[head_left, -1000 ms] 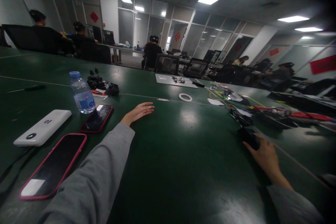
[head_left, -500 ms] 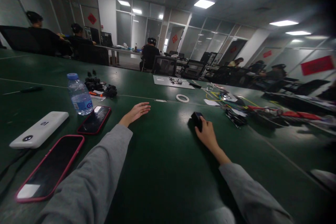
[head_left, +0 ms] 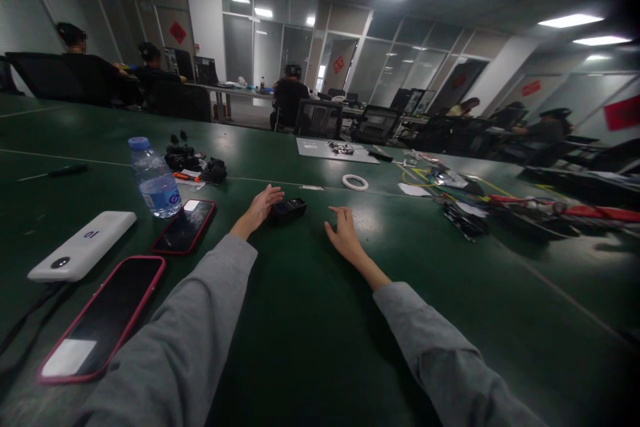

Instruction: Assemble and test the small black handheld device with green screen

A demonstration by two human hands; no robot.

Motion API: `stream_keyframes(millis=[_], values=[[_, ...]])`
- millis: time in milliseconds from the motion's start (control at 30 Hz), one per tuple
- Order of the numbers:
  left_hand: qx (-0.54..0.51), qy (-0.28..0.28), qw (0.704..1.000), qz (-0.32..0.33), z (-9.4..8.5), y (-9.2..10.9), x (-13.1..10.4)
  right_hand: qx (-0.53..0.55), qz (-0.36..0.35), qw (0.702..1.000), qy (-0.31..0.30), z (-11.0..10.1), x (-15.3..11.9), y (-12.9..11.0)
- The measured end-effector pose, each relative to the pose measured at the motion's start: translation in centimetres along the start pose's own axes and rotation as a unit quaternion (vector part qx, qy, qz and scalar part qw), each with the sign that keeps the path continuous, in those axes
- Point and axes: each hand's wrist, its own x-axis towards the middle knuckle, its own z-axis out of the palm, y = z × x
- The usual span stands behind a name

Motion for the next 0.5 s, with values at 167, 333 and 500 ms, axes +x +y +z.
stream_keyframes(millis=[167,333,500], values=[[0.004,-0.007,1.000,0.004,0.3,0.1,-0.1,-0.028,-0.027,0.999,-0.035,-0.3,-0.2,-0.9],[0.029,-0.016,0.999,0.018,0.6,0.1,-0.7,-0.074,-0.080,0.992,-0.068,-1.3,-0.3,-2.9],[0.093,-0.003,0.994,0.052,0.5,-0.3,-1.8,-0.100,-0.090,0.988,-0.073,-1.8,-0.5,-3.7]])
